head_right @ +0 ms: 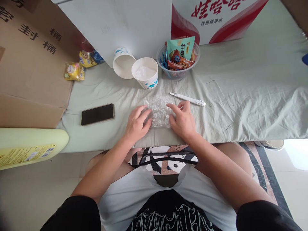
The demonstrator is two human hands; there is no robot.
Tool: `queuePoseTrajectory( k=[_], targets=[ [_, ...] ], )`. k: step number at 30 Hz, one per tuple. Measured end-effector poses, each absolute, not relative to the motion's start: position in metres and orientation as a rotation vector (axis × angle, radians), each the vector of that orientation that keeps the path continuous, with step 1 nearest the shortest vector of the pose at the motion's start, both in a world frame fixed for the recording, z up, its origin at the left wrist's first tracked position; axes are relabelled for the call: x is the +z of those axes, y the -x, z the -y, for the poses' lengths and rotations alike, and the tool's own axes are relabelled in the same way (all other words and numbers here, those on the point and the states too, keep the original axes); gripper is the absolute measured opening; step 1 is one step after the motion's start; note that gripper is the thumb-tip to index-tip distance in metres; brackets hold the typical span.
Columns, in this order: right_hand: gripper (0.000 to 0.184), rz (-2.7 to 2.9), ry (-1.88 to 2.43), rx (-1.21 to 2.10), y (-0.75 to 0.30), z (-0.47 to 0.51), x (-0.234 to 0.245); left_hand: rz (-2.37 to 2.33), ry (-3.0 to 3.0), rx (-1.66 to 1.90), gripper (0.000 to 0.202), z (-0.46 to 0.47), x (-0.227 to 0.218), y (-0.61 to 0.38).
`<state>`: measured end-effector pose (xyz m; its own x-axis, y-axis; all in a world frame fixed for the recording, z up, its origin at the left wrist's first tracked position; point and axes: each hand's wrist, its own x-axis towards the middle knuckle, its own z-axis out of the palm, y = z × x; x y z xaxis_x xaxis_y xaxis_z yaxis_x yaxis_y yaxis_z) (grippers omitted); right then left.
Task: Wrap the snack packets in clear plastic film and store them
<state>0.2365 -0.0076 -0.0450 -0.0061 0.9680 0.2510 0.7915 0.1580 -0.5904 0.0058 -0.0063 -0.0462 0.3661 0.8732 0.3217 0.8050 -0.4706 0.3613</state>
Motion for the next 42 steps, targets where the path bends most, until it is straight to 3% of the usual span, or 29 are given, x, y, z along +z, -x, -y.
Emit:
queuePoseTrajectory(
  k=[6,10,18,25,28,30,33,38,42],
  targets=[
    [0.043,1.783,1.446,0.090,-0.246,0.010,-0.033,-1.611,-2.468,0.462,0.042,0.009,-0.042,-0.009],
    [0.043,2.155,1.182,0.150,-0.230,0.023,-0.033,-1.648,-2.486,0.328,0.048,0.011,-0.037,-0.013],
    [0.048,2.591,1.476,0.211,-0.249,0.024,-0.049,-1.674,-2.509,0.182,0.053,0.011,-0.034,-0.017],
    [0.044,2.168,1.737,0.153,-0.276,0.004,-0.025,-1.672,-2.479,0.201,0.051,0.011,-0.035,-0.017],
    [0.027,2.059,1.961,0.306,-0.276,0.003,-0.015,-1.673,-2.485,0.200,0.051,0.011,-0.035,-0.016],
    [0.026,2.065,2.059,0.446,-0.271,0.006,-0.011,-1.676,-2.489,0.196,0.051,0.011,-0.035,-0.016],
    [0.029,2.130,1.970,0.546,-0.263,0.011,-0.011,-1.673,-2.496,0.173,0.052,0.010,-0.034,-0.017],
    [0.007,2.133,1.931,0.455,-0.265,0.011,-0.019,-1.672,-2.500,0.155,0.052,0.010,-0.032,-0.017],
    [0.018,2.066,1.762,0.238,-0.269,0.008,-0.020,-1.670,-2.503,0.172,0.051,0.010,-0.032,-0.017]
  ],
)
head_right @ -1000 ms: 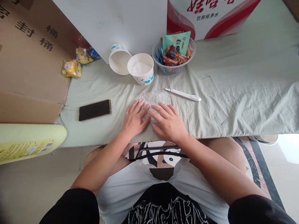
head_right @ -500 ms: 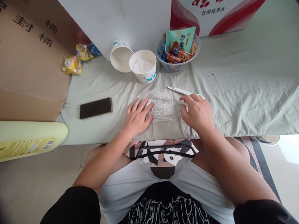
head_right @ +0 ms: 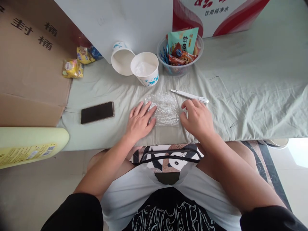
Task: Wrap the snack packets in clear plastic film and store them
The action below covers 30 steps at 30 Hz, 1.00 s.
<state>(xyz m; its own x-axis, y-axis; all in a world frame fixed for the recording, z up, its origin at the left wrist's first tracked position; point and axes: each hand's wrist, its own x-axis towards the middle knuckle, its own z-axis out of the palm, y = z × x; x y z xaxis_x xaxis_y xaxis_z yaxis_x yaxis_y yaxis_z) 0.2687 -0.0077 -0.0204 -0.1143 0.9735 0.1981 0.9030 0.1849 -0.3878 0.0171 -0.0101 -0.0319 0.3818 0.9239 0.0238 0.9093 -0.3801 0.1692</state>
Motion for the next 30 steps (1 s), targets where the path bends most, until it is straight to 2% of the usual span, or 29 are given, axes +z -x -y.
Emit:
queuePoseTrajectory(
  k=[5,9,17,23,30],
  targets=[
    [0.041,2.332,1.288,0.334,-0.242,0.019,-0.030,-1.668,-2.518,0.159,0.052,0.011,-0.031,-0.017],
    [0.054,2.527,1.382,0.307,-0.219,0.032,-0.042,-1.672,-2.526,0.182,0.052,0.011,-0.033,-0.017],
    [0.049,2.526,1.409,0.219,-0.217,0.035,-0.039,-1.675,-2.477,0.293,0.047,0.011,-0.032,-0.017],
    [0.045,2.346,1.431,0.341,-0.217,0.035,-0.032,-1.684,-2.440,0.302,0.048,0.010,-0.031,-0.016],
    [0.040,2.160,1.182,0.439,-0.228,0.026,-0.029,-1.653,-2.446,0.321,0.042,0.010,-0.033,-0.015]
  ],
)
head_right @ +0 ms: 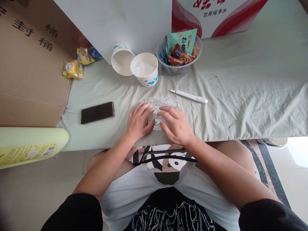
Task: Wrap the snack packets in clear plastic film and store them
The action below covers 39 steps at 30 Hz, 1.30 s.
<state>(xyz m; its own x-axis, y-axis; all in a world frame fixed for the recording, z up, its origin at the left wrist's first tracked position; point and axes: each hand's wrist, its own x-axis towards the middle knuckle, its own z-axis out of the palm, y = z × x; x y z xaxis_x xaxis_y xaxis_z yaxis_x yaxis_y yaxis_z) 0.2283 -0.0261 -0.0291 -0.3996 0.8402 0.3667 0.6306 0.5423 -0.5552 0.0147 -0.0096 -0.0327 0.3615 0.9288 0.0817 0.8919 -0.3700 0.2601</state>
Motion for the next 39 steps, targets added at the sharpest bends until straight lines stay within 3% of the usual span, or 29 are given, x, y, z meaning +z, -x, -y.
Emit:
queuePoseTrajectory(
  k=[16,24,31,39],
  targets=[
    [0.052,2.277,1.637,0.201,-0.230,0.015,-0.040,-1.533,-2.469,0.234,0.044,0.011,-0.025,-0.016],
    [0.050,2.503,1.239,0.332,-0.233,0.016,-0.038,-1.560,-2.470,0.253,0.042,0.010,-0.026,-0.016],
    [0.045,2.325,1.474,0.282,-0.247,0.007,-0.038,-1.582,-2.466,0.277,0.042,0.010,-0.027,-0.017],
    [0.039,2.446,1.018,0.468,-0.254,0.006,-0.039,-1.812,-2.386,0.388,0.041,0.010,-0.032,-0.018]
  ],
)
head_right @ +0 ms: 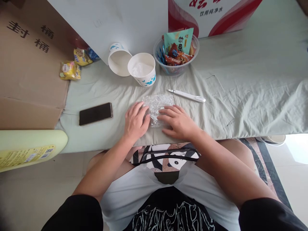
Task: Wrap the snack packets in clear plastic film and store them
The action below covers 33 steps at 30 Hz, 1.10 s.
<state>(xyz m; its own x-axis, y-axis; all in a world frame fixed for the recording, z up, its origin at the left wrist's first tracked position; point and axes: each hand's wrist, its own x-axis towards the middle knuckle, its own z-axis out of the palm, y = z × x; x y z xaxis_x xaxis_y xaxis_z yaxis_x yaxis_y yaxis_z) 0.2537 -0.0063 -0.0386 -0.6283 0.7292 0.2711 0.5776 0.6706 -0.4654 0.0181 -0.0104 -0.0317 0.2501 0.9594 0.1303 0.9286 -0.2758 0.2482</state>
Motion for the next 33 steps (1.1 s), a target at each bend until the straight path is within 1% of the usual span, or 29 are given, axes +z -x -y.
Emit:
queuePoseTrajectory(
  k=[3,7,11,14,15,16,18,19,20,22,25,27,30,33],
  targets=[
    [0.023,2.412,1.118,0.420,-0.254,0.006,-0.041,-1.782,-2.397,0.433,0.044,0.010,-0.035,-0.016],
    [0.020,2.325,1.126,0.404,-0.251,0.004,-0.038,-1.622,-2.498,0.580,0.045,0.010,-0.034,-0.013],
    [0.016,2.204,1.115,0.473,-0.249,0.004,-0.037,-1.364,-2.610,0.599,0.032,0.011,-0.034,-0.012],
    [0.013,2.138,1.059,0.494,-0.251,0.003,-0.039,-1.274,-2.655,0.797,0.018,0.008,-0.039,-0.013],
    [0.013,2.126,1.027,0.491,-0.253,0.002,-0.039,-1.251,-2.659,0.893,0.016,0.007,-0.041,-0.013],
    [0.018,2.121,0.995,0.485,-0.254,0.002,-0.040,-1.235,-2.652,0.984,0.016,0.005,-0.043,-0.013],
    [0.036,2.126,0.960,0.467,-0.257,0.001,-0.040,-1.245,-2.595,1.103,0.018,0.003,-0.046,-0.012],
    [0.042,2.134,0.959,0.456,-0.258,0.000,-0.040,-1.265,-2.549,1.137,0.018,0.002,-0.046,-0.012],
    [0.044,2.144,0.968,0.444,-0.259,0.000,-0.040,-1.285,-2.500,1.159,0.018,0.002,-0.046,-0.012],
    [0.039,2.161,1.001,0.420,-0.261,-0.001,-0.042,-1.313,-2.415,1.185,0.017,0.001,-0.046,-0.011],
    [0.017,2.177,1.034,0.423,-0.262,-0.004,-0.045,-1.317,-2.359,1.202,0.016,0.002,-0.046,-0.010],
    [0.007,2.176,1.054,0.470,-0.262,-0.005,-0.045,-1.328,-2.328,1.185,0.013,0.002,-0.046,-0.010],
    [0.004,2.132,1.133,0.553,-0.260,-0.005,-0.042,-1.355,-2.249,1.119,0.010,0.002,-0.046,-0.010],
    [0.007,2.062,1.272,0.619,-0.257,-0.003,-0.038,-1.355,-2.144,1.065,0.012,0.002,-0.046,-0.009]
  ],
)
